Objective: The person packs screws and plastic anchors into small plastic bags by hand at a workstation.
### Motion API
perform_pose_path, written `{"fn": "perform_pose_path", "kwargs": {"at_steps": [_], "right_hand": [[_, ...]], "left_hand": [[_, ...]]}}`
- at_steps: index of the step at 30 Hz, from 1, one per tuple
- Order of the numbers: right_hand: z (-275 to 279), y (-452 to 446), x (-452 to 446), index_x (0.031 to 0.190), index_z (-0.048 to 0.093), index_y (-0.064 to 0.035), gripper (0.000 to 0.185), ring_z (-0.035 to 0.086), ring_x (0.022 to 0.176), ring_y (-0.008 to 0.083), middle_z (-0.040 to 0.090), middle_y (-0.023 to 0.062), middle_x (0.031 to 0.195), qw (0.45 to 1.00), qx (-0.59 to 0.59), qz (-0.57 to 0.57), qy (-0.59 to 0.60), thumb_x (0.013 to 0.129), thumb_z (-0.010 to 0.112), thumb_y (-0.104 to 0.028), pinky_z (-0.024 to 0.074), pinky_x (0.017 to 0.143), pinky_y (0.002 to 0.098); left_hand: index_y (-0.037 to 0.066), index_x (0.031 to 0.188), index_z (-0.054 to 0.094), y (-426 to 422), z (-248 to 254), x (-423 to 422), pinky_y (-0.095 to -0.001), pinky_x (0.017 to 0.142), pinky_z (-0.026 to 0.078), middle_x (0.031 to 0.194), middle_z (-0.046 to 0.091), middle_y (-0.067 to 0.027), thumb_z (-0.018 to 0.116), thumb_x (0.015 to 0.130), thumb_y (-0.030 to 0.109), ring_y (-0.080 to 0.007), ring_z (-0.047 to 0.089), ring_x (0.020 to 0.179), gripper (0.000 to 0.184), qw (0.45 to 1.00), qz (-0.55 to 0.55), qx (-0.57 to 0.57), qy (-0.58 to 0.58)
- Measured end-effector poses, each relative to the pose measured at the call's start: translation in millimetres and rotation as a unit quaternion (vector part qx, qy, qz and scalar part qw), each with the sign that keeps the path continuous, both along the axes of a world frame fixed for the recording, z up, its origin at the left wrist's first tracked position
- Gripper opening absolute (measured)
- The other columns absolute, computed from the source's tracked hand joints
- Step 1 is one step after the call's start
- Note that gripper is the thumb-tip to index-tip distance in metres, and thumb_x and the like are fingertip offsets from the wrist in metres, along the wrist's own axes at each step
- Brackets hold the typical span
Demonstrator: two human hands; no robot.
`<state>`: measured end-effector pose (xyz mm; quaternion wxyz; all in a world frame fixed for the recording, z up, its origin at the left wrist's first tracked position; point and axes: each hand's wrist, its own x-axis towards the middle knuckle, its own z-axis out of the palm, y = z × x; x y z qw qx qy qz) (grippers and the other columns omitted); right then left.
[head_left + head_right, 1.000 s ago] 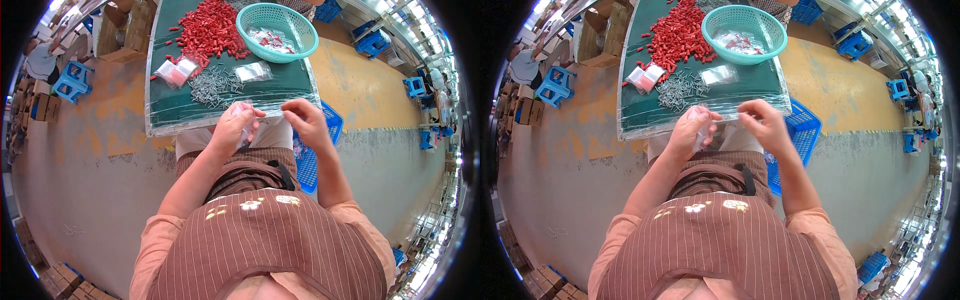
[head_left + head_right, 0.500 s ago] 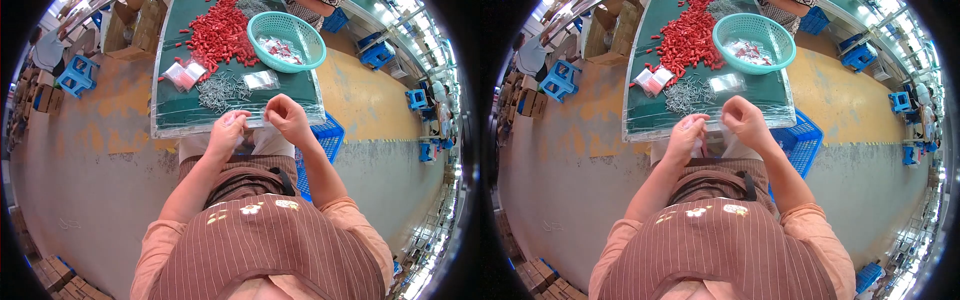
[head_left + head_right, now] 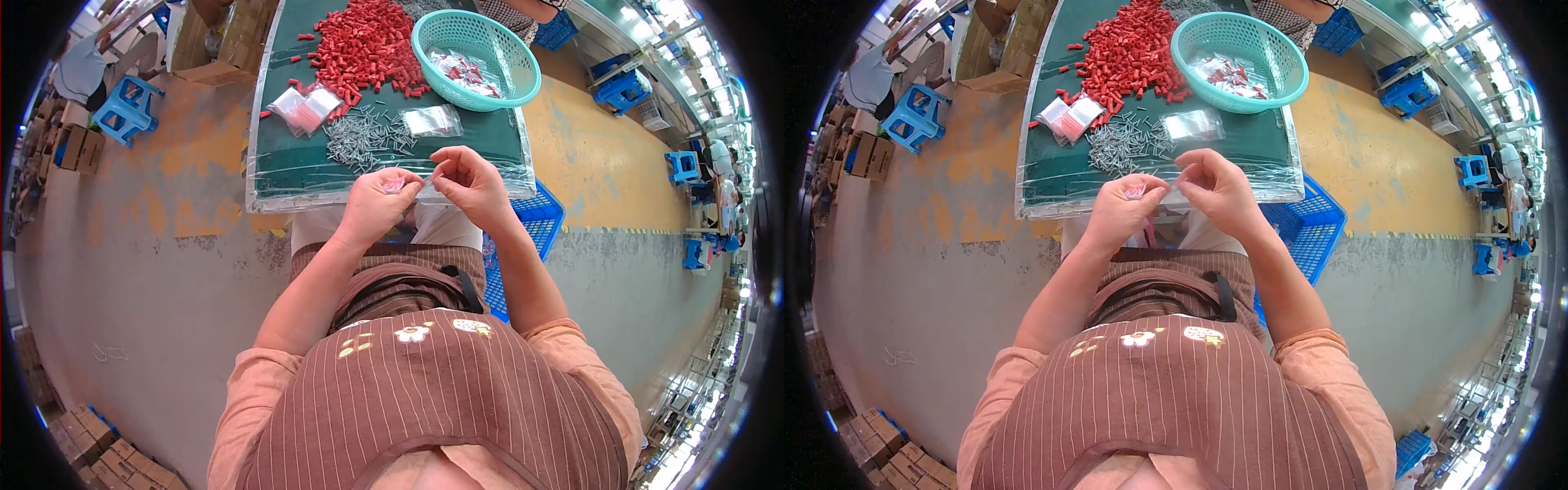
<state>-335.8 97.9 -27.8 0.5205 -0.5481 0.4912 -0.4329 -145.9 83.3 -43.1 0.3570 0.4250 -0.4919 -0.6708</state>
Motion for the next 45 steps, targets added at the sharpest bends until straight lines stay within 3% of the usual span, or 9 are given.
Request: {"fn": "perform_pose_path", "kwargs": {"at_steps": [9,12,16,22,31,34,37,40,45], "right_hand": [[-7.2,-0.6,0.9,0.110,0.058,0.0007,0.028,0.058,0.081,0.0090,0.061,0.0037,0.087,1.000,0.005,-0.017,-0.009,0.082,0.064,0.000,0.0478,0.072,0.0231],[-5.1,-0.5,7.9,0.102,0.062,0.0000,0.024,0.060,0.082,0.0167,0.061,0.0073,0.086,0.944,-0.214,-0.133,0.213,0.079,0.068,-0.005,0.0484,0.073,0.0285],[8.3,6.1,17.0,0.087,0.064,-0.0008,0.015,0.059,0.079,0.0239,0.060,0.0114,0.084,0.951,-0.191,-0.102,0.220,0.080,0.069,-0.013,0.0477,0.071,0.0322],[-12.2,5.4,24.2,0.091,0.065,0.0014,0.021,0.062,0.076,0.0232,0.064,0.0130,0.083,0.987,-0.020,-0.034,0.153,0.083,0.065,-0.018,0.0489,0.070,0.0335],[-22.6,4.0,38.2,0.089,0.065,0.0000,0.020,0.064,0.083,0.0345,0.066,0.0184,0.086,0.961,-0.027,-0.032,0.275,0.085,0.061,-0.019,0.0490,0.073,0.0410],[-27.6,3.2,45.2,0.089,0.064,-0.0009,0.020,0.063,0.084,0.0354,0.066,0.0182,0.086,0.958,-0.013,-0.043,0.284,0.085,0.060,-0.020,0.0486,0.073,0.0421],[-25.8,2.4,50.1,0.089,0.064,-0.0020,0.018,0.063,0.084,0.0358,0.065,0.0173,0.086,0.951,-0.021,-0.038,0.306,0.086,0.059,-0.019,0.0482,0.073,0.0427],[-18.5,-1.6,45.4,0.089,0.063,-0.0036,0.016,0.062,0.084,0.0361,0.064,0.0163,0.087,0.939,-0.033,-0.006,0.344,0.087,0.058,-0.019,0.0481,0.073,0.0433],[-16.3,-4.8,47.9,0.089,0.062,-0.0042,0.017,0.062,0.084,0.0363,0.065,0.0167,0.088,0.928,-0.044,0.004,0.369,0.087,0.057,-0.020,0.0480,0.074,0.0443]], "left_hand": [[0.003,0.085,0.065,-1.1,7.2,-0.1,-0.0204,0.052,0.043,0.074,0.061,0.0012,0.070,0.084,0.007,-0.0058,0.053,0.059,0.007,0.993,0.018,0.114,0.008],[0.004,0.084,0.064,-1.7,2.3,0.1,-0.0202,0.053,0.043,0.074,0.062,0.0010,0.072,0.082,0.006,-0.0057,0.054,0.061,0.008,0.990,0.041,0.135,0.025],[0.005,0.085,0.064,-2.7,-11.9,0.1,-0.0199,0.054,0.043,0.075,0.062,0.0008,0.073,0.081,0.006,-0.0054,0.054,0.062,0.009,0.992,0.058,0.111,0.029],[0.005,0.086,0.063,4.0,-11.9,-4.4,-0.0202,0.052,0.043,0.076,0.061,0.0012,0.072,0.083,0.008,-0.0045,0.051,0.061,0.010,0.997,0.059,0.056,0.001],[0.011,0.082,0.056,14.7,-32.2,0.3,-0.0233,0.040,0.037,0.065,0.051,0.0032,0.070,0.086,0.011,-0.0075,0.046,0.049,0.014,0.962,0.127,0.161,0.179],[0.010,0.082,0.056,18.8,-25.3,-3.4,-0.0232,0.040,0.036,0.065,0.052,0.0030,0.069,0.086,0.010,-0.0059,0.044,0.048,0.013,0.958,0.183,0.131,0.178],[0.006,0.085,0.060,18.5,-40.1,-1.1,-0.0219,0.051,0.044,0.073,0.060,0.0008,0.066,0.087,0.007,-0.0054,0.054,0.064,0.007,0.982,0.186,0.026,0.026],[0.002,0.086,0.062,15.8,-27.4,9.9,-0.0248,0.054,0.046,0.072,0.063,-0.0028,0.066,0.086,0.008,-0.0083,0.056,0.064,0.006,0.993,0.101,-0.037,-0.046],[0.001,0.082,0.065,12.3,-40.6,9.2,-0.0268,0.063,0.045,0.072,0.062,-0.0042,0.068,0.083,0.010,-0.0094,0.054,0.066,0.010,0.966,0.147,-0.173,-0.127]]}}
